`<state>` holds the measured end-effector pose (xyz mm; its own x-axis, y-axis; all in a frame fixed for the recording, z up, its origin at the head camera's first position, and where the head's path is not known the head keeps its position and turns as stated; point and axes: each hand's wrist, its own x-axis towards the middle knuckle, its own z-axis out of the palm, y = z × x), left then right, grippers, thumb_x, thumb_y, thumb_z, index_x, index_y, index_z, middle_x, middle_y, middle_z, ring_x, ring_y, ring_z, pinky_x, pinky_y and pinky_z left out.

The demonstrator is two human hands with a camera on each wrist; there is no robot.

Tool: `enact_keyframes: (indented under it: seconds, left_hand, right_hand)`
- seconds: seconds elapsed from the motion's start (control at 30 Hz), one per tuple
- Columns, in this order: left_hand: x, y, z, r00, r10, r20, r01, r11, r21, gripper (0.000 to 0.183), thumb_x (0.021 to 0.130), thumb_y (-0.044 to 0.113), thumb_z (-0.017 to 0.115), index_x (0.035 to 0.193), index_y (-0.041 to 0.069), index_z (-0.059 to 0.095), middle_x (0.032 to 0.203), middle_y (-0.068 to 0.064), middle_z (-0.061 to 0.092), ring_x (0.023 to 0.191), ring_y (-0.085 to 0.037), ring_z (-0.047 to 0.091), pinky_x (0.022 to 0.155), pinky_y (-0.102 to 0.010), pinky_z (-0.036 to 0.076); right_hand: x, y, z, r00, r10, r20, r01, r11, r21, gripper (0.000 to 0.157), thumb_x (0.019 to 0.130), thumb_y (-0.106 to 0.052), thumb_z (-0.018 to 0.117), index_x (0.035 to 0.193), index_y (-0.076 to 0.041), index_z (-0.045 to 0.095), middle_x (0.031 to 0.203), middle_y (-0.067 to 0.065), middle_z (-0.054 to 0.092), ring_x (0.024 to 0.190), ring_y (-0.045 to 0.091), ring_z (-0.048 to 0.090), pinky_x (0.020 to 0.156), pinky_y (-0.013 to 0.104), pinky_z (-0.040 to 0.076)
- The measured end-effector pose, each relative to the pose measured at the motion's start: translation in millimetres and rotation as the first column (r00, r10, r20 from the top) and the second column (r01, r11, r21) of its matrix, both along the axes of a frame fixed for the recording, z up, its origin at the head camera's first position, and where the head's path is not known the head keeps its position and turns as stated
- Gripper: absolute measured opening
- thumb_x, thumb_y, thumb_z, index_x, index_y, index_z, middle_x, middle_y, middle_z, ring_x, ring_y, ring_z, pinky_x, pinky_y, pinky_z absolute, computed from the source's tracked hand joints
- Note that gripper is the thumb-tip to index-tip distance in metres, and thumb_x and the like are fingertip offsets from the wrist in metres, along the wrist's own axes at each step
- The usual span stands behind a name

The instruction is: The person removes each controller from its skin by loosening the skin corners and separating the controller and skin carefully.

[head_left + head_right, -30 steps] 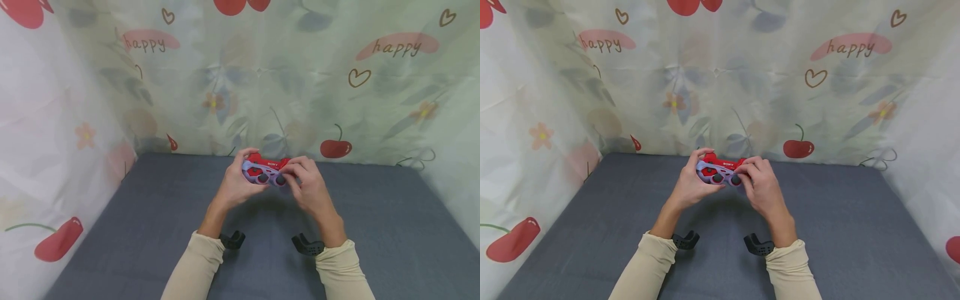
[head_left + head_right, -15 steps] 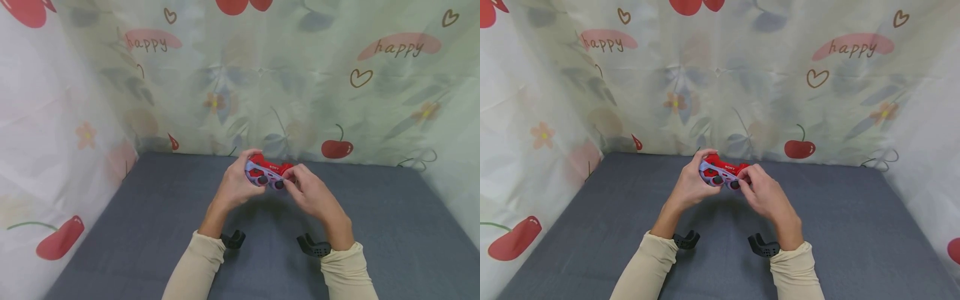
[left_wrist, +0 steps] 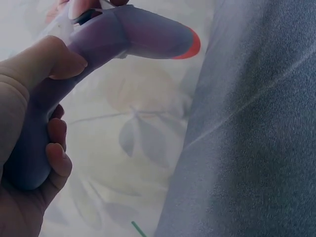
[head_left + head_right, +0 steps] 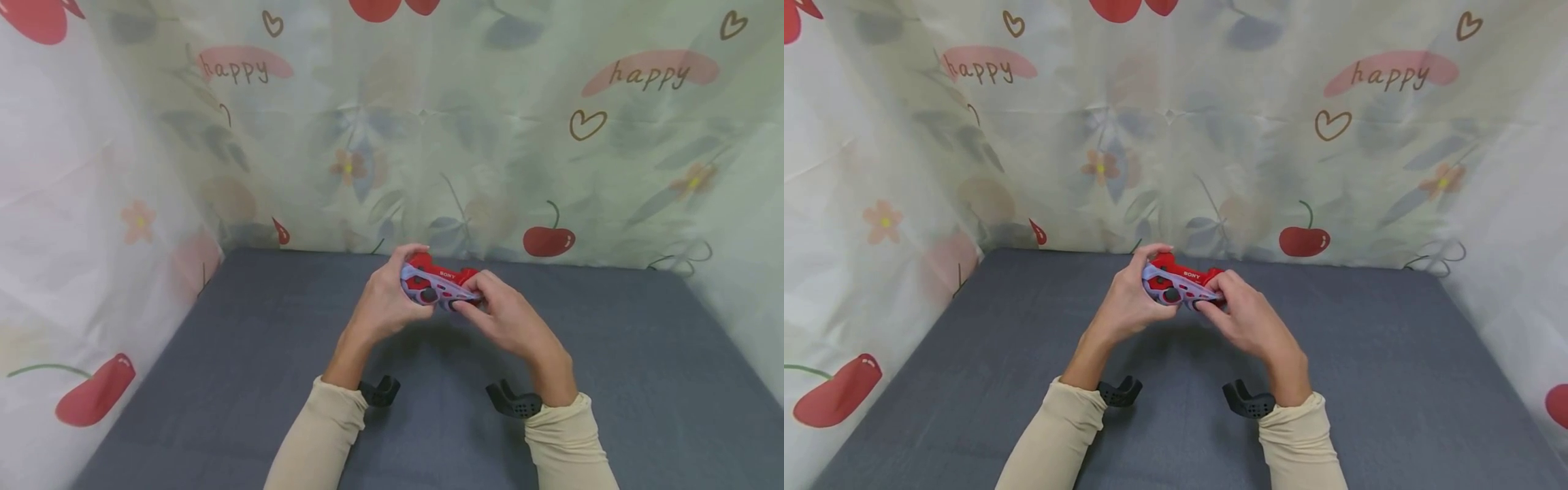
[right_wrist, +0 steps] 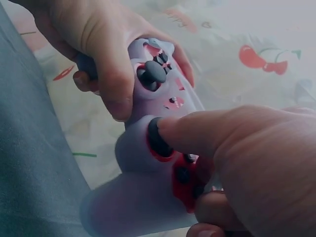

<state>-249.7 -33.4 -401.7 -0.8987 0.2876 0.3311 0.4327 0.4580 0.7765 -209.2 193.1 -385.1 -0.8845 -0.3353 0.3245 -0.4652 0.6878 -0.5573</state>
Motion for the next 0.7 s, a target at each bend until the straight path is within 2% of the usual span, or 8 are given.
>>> enact_keyframes:
  seconds: [0.17, 0.37, 0.53, 0.7]
  left_hand:
    - [0.0, 1.4, 2.6, 1.0, 0.029, -0.007, -0.029, 0.998, 0.055, 0.092, 0.073, 0.016, 0.088, 0.145, 0.045, 0.039, 0.118, 0.003, 0.063, 0.089, -0.015, 0.062, 0.07, -0.028, 0.057]
    - [2.7, 2.6, 8.5, 0.997, 0.079, 0.006, -0.079, 0.986, 0.144, 0.09, 0.073, 0.012, 0.088, 0.145, 0.04, 0.041, 0.122, 0.0, 0.064, 0.095, -0.017, 0.065, 0.074, -0.03, 0.06]
    - [5.6, 5.0, 11.6, 0.987, 0.149, 0.055, -0.157, 0.968, 0.195, 0.087, 0.074, 0.014, 0.088, 0.144, 0.04, 0.042, 0.12, -0.001, 0.065, 0.098, -0.018, 0.066, 0.073, -0.031, 0.061]
    - [6.0, 6.3, 12.3, 0.972, 0.218, 0.093, -0.234, 0.94, 0.248, 0.087, 0.071, 0.015, 0.09, 0.141, 0.042, 0.046, 0.108, -0.002, 0.067, 0.085, -0.02, 0.065, 0.065, -0.032, 0.057]
  right_hand:
    - [-0.1, -4.6, 2.1, 0.995, 0.006, -0.1, -0.007, 1.0, -0.012, 0.021, 0.09, -0.011, 0.077, 0.102, -0.009, 0.061, 0.095, 0.006, 0.058, 0.082, 0.02, 0.055, 0.071, 0.027, 0.05]
    - [1.7, -8.6, 4.6, 0.967, 0.004, -0.255, -0.013, 0.999, -0.034, 0.022, 0.085, -0.012, 0.082, 0.1, -0.01, 0.066, 0.096, 0.003, 0.06, 0.077, 0.013, 0.052, 0.065, 0.024, 0.049]
    - [4.0, -10.1, 6.9, 0.959, 0.003, -0.285, -0.016, 0.999, -0.045, 0.019, 0.085, -0.013, 0.083, 0.1, -0.012, 0.07, 0.095, 0.001, 0.06, 0.074, 0.009, 0.048, 0.062, 0.022, 0.044]
    - [6.3, -14.6, 8.8, 0.959, 0.017, -0.284, -0.032, 0.998, -0.046, 0.017, 0.085, -0.012, 0.083, 0.099, -0.012, 0.072, 0.095, 0.002, 0.061, 0.08, 0.012, 0.053, 0.064, 0.025, 0.047]
